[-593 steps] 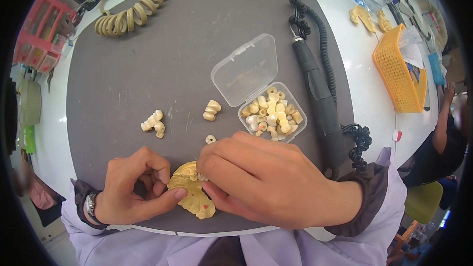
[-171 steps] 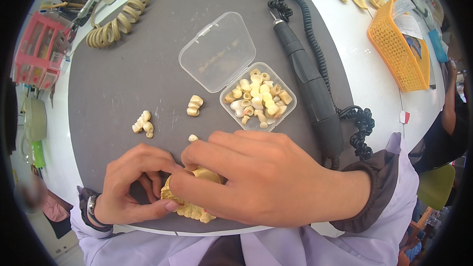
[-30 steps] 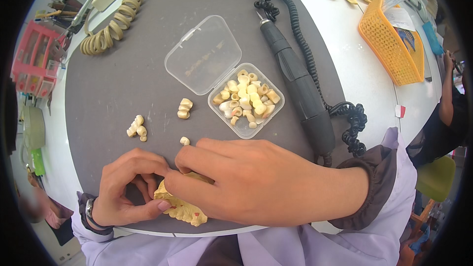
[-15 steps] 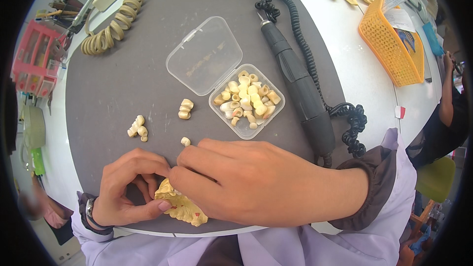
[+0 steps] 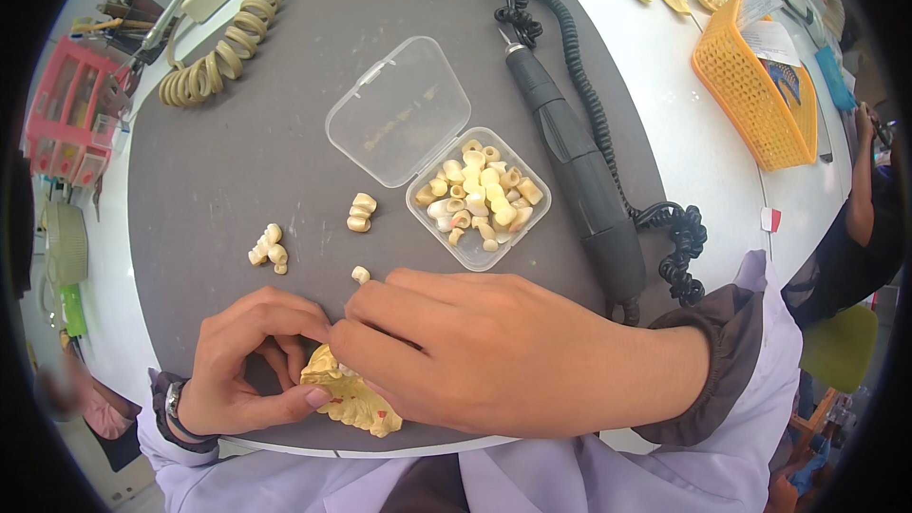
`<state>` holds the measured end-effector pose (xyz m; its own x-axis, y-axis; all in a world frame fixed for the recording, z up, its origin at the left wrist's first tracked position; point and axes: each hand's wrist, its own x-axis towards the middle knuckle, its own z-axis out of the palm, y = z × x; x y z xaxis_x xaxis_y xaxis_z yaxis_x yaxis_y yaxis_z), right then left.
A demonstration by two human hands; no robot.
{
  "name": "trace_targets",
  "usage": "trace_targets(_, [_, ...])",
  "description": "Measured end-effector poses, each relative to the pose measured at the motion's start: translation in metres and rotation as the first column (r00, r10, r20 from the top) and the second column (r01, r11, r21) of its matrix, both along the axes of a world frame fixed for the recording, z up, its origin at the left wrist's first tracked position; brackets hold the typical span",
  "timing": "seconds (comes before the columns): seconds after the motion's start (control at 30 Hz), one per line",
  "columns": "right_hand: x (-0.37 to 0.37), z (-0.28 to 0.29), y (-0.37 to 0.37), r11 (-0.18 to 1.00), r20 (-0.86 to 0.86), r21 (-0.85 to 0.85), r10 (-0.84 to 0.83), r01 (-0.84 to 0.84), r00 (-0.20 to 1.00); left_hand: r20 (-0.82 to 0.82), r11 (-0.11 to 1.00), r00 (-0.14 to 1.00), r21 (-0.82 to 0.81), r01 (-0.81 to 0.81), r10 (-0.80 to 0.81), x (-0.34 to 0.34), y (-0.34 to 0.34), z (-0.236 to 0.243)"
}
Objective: The person uses a rotary tool to refine the shape of individual prosthetic teeth and then places a tooth into a dental mold to check the fit.
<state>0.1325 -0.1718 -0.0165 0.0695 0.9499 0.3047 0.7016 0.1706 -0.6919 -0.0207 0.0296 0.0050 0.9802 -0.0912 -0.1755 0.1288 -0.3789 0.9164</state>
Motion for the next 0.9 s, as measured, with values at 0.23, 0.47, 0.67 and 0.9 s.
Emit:
trace_targets(0.23, [0.0, -0.0008, -0.0002, 1.0, 0.004, 0.004, -0.001, 0.001, 1.0, 0.006, 1.0, 1.0, 0.002, -0.004, 0.004, -0.0009, -0.0002, -0.0012])
trace_targets(0.47, [-0.0002, -0.0004, 0.0001, 1.0, 0.007, 0.006, -0.002, 0.002, 1.0, 0.011, 1.0, 1.0, 0.009, -0.004, 0.004, -0.0009, -0.0004, -0.001])
trace_targets(0.67, [-0.0007, 0.0006, -0.0002, 1.0, -0.009, -0.017, -0.012, 0.011, 1.0, 0.004, 1.0, 1.0, 0.017, -0.004, 0.004, -0.0007, -0.0007, -0.0008])
trace_targets(0.9, [-0.0019, 0.0054, -0.0007, 0.997, -0.102, -0.067, -0.049, 0.043, 0.994, -0.003, 1.0, 1.0, 0.008, -0.008, 0.008, -0.0013, -0.0001, -0.0003])
